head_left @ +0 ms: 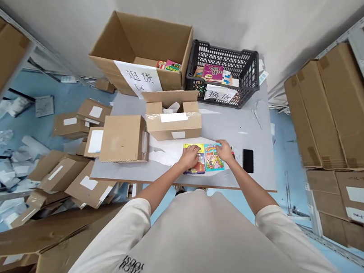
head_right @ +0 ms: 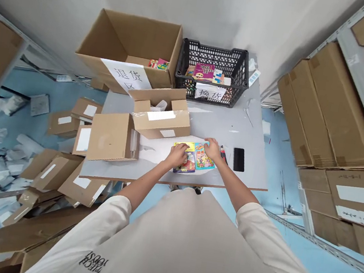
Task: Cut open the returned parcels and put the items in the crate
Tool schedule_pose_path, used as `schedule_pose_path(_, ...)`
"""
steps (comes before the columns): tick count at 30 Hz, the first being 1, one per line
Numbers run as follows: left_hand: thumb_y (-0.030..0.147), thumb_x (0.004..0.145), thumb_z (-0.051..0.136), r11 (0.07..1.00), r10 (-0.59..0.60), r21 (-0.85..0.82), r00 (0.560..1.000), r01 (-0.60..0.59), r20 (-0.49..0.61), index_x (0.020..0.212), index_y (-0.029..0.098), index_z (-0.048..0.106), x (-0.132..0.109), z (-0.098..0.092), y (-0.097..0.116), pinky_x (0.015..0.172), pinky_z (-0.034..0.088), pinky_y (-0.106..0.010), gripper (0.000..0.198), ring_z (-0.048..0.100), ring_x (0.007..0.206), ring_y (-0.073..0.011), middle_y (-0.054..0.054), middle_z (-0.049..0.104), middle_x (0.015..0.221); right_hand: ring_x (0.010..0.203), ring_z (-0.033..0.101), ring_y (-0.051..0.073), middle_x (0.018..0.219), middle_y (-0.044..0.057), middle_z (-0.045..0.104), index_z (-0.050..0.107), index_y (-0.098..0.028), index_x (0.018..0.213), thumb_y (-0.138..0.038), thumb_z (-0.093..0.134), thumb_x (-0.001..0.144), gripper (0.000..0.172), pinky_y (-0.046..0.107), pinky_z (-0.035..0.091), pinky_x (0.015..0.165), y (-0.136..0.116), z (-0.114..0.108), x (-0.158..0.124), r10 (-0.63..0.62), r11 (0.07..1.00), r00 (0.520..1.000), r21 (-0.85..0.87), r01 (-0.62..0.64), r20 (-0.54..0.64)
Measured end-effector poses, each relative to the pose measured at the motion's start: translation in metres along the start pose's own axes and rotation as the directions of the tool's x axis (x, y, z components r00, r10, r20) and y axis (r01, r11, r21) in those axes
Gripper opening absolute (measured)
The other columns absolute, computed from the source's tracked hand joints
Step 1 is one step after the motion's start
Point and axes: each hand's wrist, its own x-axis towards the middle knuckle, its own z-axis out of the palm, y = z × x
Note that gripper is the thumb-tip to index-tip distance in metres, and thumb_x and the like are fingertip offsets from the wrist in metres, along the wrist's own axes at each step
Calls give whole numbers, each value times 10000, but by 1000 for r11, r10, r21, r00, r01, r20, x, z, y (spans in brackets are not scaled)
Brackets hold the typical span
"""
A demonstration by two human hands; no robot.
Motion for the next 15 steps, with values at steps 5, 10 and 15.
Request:
schedule_pose_path(5,179,1006,511,1000,4,10,978,-6,208,1645,243,548,9,59,20,1219,473,-532,643,532,1533,-357,-148,547,1704,1335,711,355,1458,207,738,727,-153,1456,-237,682,882,582,463,542,1172,60,30,-31,287,952,947,65,-299,144)
schedule_pose_path(10,168,1028,506,998,2,63,960,-20,279,1641,232,541,15,88,28,1264,438,-571,618,499,1578,-371,-157,506,1752,1437,670,314,1546,192,698,675,-143,1523,-231,645,911,620,435,509,1239,79,47,-39,324,932,935,120,-341,145)
schedule_pose_path(15,158,1015,532,995,-59,93,949,32,309,1664,236,514,13,97,22,1254,447,-584,654,455,1613,-385,-174,469,1778,1239,767,314,1427,162,767,687,-181,1488,-250,662,891,601,450,596,1115,87,53,-35,370,880,913,251,-404,173)
